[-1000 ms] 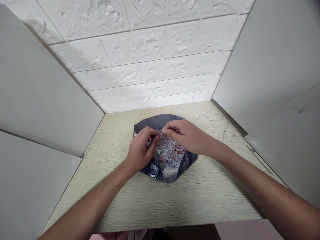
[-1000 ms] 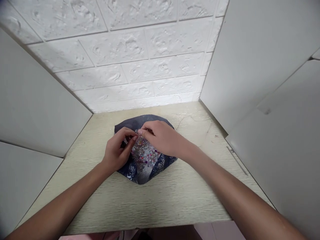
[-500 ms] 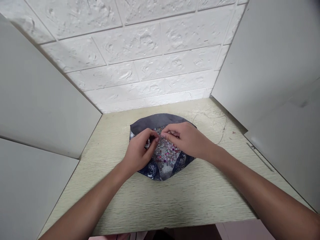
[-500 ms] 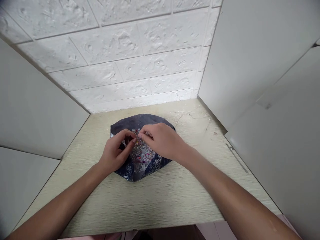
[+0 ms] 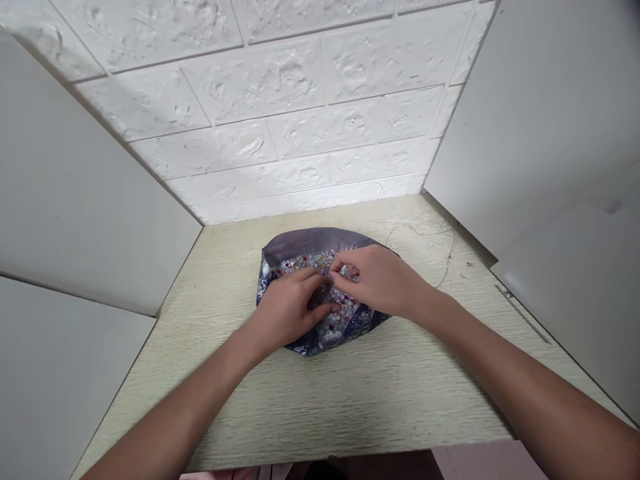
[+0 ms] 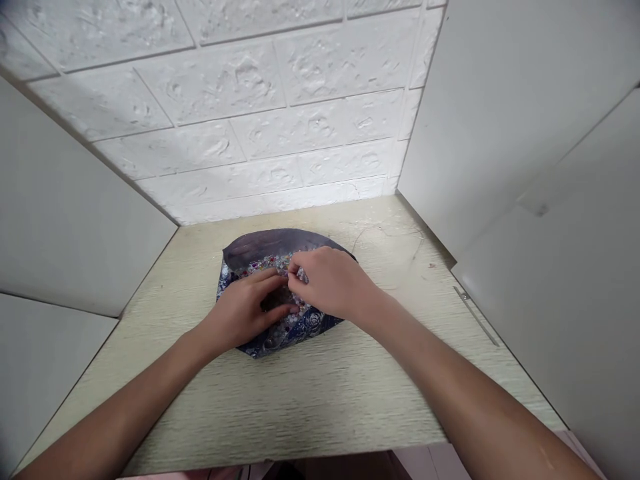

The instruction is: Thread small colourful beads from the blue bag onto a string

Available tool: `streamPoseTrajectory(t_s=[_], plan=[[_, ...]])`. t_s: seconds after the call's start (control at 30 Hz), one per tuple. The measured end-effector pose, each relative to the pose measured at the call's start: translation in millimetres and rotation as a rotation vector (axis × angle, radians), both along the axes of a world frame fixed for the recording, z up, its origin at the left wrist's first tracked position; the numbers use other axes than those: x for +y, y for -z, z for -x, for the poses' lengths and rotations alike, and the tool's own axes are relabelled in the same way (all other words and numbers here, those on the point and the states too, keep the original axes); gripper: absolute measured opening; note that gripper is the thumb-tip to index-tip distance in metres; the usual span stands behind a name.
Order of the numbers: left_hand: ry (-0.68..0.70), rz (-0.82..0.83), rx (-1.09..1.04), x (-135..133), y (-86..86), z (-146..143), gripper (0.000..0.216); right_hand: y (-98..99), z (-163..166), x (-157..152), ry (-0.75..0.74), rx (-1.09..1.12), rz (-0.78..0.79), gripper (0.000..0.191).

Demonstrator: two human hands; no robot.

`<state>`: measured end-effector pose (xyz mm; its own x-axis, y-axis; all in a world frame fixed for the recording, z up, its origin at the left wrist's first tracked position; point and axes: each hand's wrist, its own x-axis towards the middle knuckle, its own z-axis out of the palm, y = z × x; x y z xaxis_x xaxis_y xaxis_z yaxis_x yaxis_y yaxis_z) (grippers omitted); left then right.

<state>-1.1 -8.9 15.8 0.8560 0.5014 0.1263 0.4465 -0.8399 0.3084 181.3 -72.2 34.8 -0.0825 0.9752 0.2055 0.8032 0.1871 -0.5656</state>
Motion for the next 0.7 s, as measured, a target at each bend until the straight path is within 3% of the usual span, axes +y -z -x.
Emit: streamPoseTrajectory(t_s=[0.2, 0.43, 0.57, 0.7], plan=[[0.038, 0.170, -0.194, 5, 8.3, -1, 0.011, 2.6, 1, -1, -0.004, -0.001, -0.037, 0.016], [-0.101, 0.513, -0.597, 13, 9.8, 2, 0.011, 4.5, 3, -3, -0.030, 0.169, -0.206, 0.013], [-0.156, 0.672, -0.707, 14, 9.6, 2, 0.014, 6.0, 3, -3, -0.063, 0.251, -0.271, 0.011], [-0.170, 0.725, -0.749, 12, 6.5, 1, 0.013, 5.9, 3, -2, -0.071, 0.263, -0.327, 0.009]])
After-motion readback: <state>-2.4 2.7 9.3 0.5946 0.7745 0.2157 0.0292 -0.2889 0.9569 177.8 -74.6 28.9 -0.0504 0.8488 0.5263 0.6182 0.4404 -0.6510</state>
